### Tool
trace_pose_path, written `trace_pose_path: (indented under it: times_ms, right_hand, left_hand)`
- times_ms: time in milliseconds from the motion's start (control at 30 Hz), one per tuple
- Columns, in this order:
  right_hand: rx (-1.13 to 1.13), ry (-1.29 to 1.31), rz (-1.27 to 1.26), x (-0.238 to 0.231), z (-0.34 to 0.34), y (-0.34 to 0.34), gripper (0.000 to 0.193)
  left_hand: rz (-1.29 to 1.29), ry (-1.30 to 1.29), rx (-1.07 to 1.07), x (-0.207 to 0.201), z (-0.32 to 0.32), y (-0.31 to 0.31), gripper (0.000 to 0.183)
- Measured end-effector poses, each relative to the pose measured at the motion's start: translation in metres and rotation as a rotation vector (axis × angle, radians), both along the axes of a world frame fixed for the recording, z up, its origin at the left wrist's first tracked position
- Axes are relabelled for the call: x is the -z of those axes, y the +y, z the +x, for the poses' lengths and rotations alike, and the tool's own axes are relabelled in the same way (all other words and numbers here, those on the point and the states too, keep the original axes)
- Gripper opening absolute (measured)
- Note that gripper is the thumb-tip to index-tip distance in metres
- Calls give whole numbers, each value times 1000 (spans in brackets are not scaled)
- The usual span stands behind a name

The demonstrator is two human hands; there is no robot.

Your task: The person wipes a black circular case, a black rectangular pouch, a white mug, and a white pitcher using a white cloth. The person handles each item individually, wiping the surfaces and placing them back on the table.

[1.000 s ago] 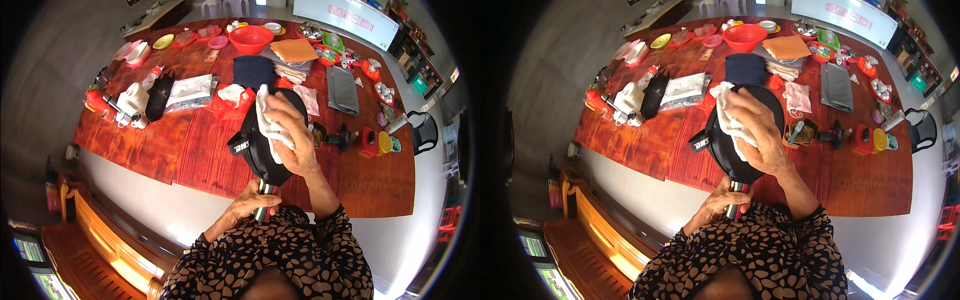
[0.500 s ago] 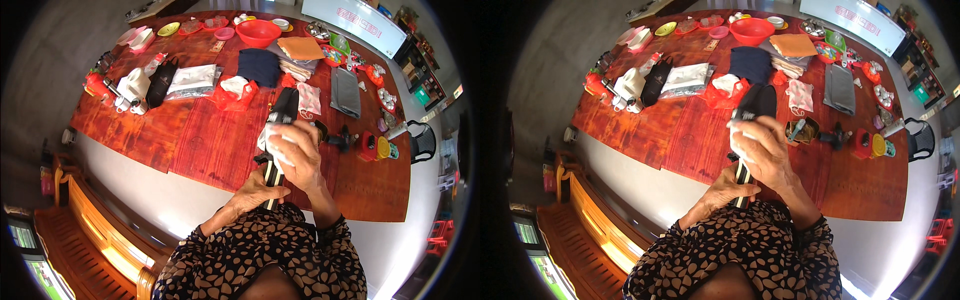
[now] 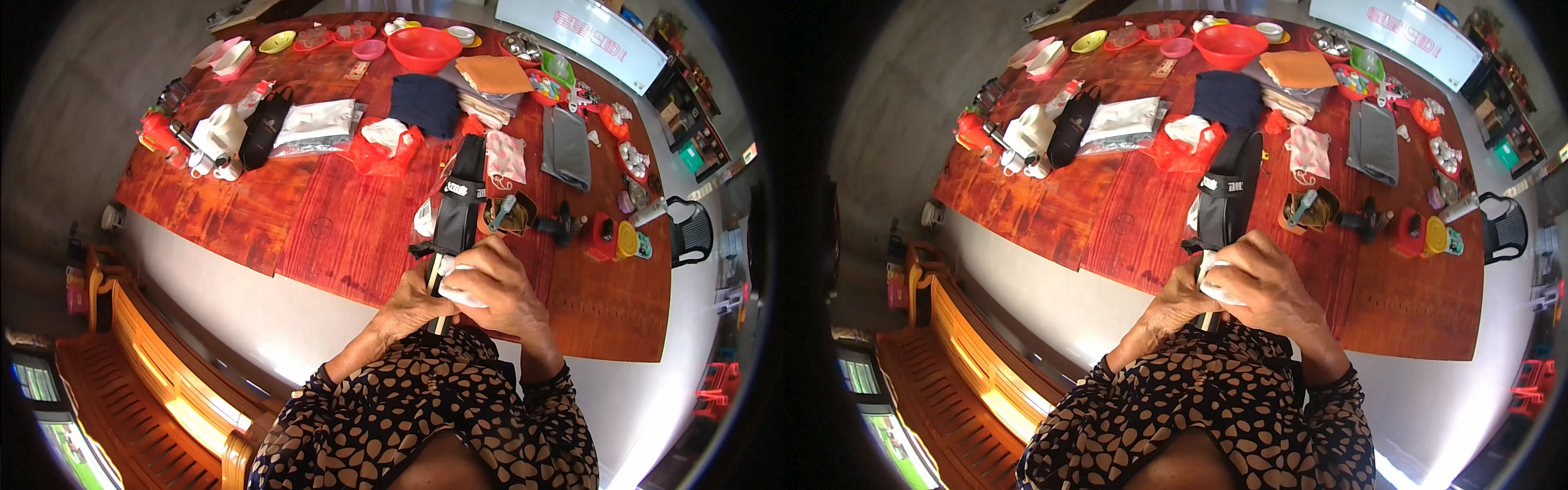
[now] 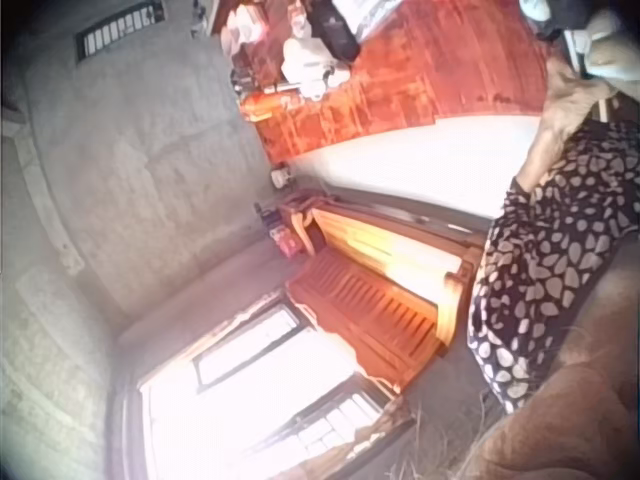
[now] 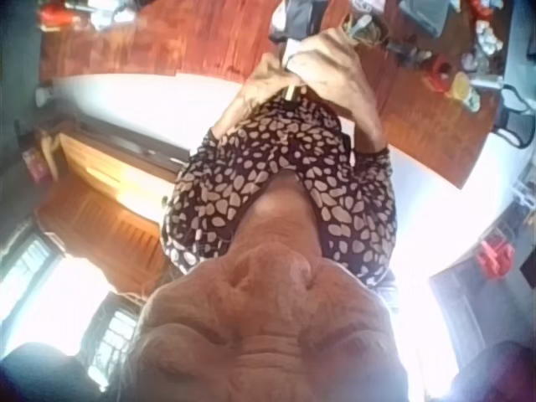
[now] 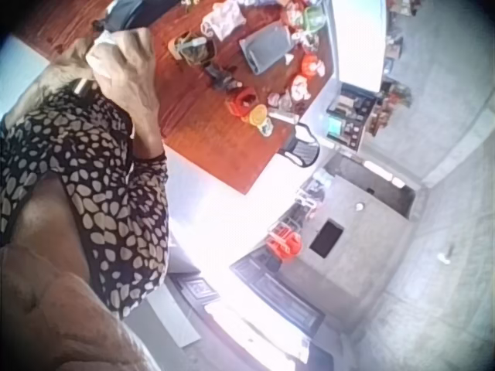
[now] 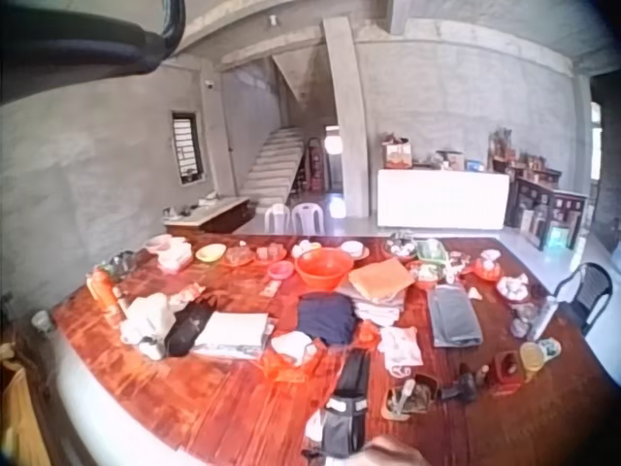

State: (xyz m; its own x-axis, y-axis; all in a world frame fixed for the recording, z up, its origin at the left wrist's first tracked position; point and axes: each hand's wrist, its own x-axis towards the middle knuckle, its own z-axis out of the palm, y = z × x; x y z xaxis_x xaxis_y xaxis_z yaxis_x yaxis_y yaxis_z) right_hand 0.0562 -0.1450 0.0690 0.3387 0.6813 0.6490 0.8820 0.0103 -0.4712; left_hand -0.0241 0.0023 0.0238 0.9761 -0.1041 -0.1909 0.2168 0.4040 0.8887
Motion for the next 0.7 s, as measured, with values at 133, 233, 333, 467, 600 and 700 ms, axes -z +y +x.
trace_pose_path:
  times_ms: [133, 233, 333, 467, 600, 700]
  right_hand:
    - [204, 100, 247, -7, 10, -2, 32]
    - [350, -7, 373, -1, 20, 16, 37]
    - [345, 6, 351, 8, 21, 20, 41]
    - [196, 62, 338, 18, 12, 15, 41]
    - [70, 156, 191, 23, 4, -1, 34]
    - [-34, 144, 77, 6, 5, -9, 34]
  left_hand:
    - [11, 130, 40, -12, -3, -3, 59]
    - [26, 125, 43, -15, -3, -8, 59]
    - [-7, 148, 40, -14, -4, -8, 58]
    - [-51, 116, 20, -12, -4, -5, 50]
    - [-35, 91, -23, -8, -3, -6, 45]
    - [3, 76, -55, -5, -4, -9, 46]
